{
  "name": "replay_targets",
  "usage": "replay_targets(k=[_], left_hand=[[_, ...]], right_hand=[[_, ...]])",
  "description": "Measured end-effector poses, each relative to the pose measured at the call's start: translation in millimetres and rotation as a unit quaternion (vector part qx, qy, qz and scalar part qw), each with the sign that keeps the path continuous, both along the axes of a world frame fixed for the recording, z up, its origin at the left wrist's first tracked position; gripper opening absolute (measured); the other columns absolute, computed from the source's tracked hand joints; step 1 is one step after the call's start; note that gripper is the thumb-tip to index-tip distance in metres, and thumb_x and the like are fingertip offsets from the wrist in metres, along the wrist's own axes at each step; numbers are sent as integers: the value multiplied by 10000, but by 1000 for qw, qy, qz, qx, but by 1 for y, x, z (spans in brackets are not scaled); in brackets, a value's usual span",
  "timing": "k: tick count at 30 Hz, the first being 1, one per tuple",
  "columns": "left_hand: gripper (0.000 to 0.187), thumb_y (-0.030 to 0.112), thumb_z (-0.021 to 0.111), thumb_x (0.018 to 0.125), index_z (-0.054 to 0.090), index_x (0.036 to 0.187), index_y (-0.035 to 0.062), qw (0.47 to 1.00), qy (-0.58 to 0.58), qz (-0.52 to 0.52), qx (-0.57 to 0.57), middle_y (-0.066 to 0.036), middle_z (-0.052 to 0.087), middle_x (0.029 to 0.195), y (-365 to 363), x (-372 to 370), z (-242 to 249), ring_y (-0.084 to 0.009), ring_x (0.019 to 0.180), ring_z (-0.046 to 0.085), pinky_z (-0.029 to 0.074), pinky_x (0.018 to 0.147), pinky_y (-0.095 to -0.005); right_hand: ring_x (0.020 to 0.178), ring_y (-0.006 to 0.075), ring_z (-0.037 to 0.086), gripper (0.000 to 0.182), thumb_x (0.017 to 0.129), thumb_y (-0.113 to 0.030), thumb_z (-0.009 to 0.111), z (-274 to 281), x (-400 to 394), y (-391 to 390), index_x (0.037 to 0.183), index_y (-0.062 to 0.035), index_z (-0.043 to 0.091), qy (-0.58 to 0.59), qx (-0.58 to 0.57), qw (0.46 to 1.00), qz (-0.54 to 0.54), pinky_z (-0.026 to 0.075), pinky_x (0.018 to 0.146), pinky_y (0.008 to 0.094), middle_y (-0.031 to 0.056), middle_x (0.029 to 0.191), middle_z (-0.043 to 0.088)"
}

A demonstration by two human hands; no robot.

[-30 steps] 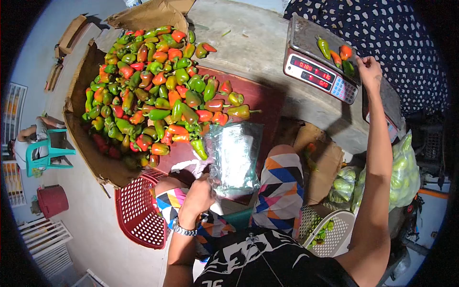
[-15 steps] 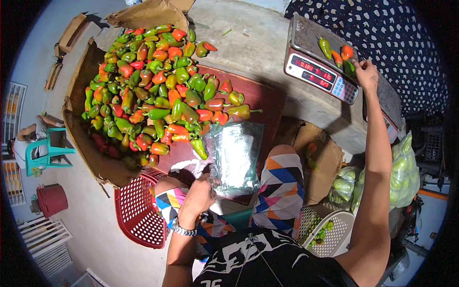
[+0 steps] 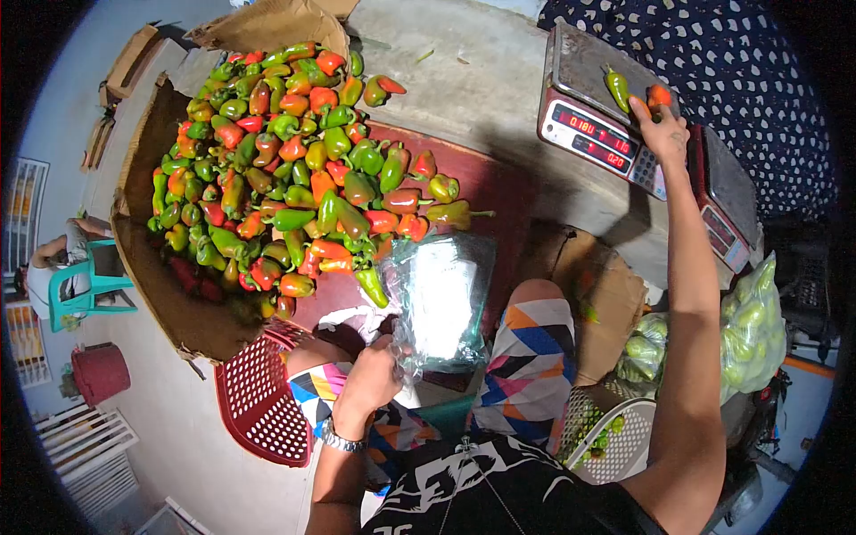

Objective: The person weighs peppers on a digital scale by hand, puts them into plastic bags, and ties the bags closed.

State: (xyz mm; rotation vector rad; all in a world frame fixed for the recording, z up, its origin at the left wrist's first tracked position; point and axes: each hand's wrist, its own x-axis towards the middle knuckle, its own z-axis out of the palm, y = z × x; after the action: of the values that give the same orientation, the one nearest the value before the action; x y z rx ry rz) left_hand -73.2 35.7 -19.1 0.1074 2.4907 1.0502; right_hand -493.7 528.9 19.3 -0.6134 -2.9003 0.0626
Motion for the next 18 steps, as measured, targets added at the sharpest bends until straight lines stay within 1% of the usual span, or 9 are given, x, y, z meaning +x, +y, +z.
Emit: replay_targets(k=[1,2,5,6,8,10,13,16,18], left_hand=[[393,-2,723,755,737,1147,30,1000,-3,-1,-2,-249,673,1087,0,-1,0,-451,928,697,565,856,-494],[392,-3,723,756,737,1147,31,1000,-5,-2,-4,-248,674,1087,0,-1,0,-451,930,697,565,857,-493],[384,-8,719,759,732,1142,23,1000,-2,-2,6,-248,674,1089,0,-1,-2,-453,943,695,565,859,-492],[403,-23,714,742,729,1142,29,1000,-11,2,10,-246,672,1091,0,-1,-2,-453,959,690,559,865,-487],[445,-52,704,709,723,1143,42,999,-30,12,16,-242,668,1095,1,-1,1,-454,990,678,548,877,-477],[455,-60,700,707,718,1150,39,999,-32,15,18,-242,669,1094,0,1,-3,-456,990,678,547,878,-480],[461,-69,698,705,716,1152,39,999,-34,17,22,-240,671,1095,0,0,-2,-457,986,680,547,879,-484],[459,-73,700,707,716,1152,39,999,-30,16,24,-238,672,1095,-1,0,-3,-455,979,681,546,877,-487],[453,-71,702,714,716,1153,38,999,-29,14,21,-237,673,1095,-1,1,-3,-453,978,681,546,877,-486]], right_hand=[[1456,470,408,1012,806,-909,513,0,3,-11,1522,-195,554,9,-4,1000,-15,373,1179,525,307,1491,481],[1468,479,370,1005,810,-901,523,-1,2,-19,1535,-206,535,14,-17,999,-24,339,1184,569,306,1511,456],[1441,478,397,1014,811,-898,527,-7,4,-43,1541,-194,519,45,21,999,-18,340,1164,601,300,1505,462],[1430,477,402,1026,816,-894,530,-7,5,-49,1552,-180,490,52,22,998,-12,341,1148,620,291,1500,470],[1429,479,402,1040,814,-892,533,-13,-2,-53,1568,-179,464,67,24,997,7,342,1146,620,286,1506,470],[1425,482,411,1046,820,-884,537,-12,-10,-60,1590,-185,423,68,20,997,26,337,1146,631,290,1523,465],[1430,467,422,1030,826,-885,522,-9,-21,-68,1582,-190,441,54,48,997,37,336,1148,633,271,1546,463],[1442,434,429,999,833,-886,502,-5,-26,-78,1567,-208,474,36,79,995,55,336,1151,633,222,1542,499],[1437,422,443,971,839,-883,492,2,-29,-83,1552,-225,498,2,84,994,66,349,1152,617,194,1524,527]])
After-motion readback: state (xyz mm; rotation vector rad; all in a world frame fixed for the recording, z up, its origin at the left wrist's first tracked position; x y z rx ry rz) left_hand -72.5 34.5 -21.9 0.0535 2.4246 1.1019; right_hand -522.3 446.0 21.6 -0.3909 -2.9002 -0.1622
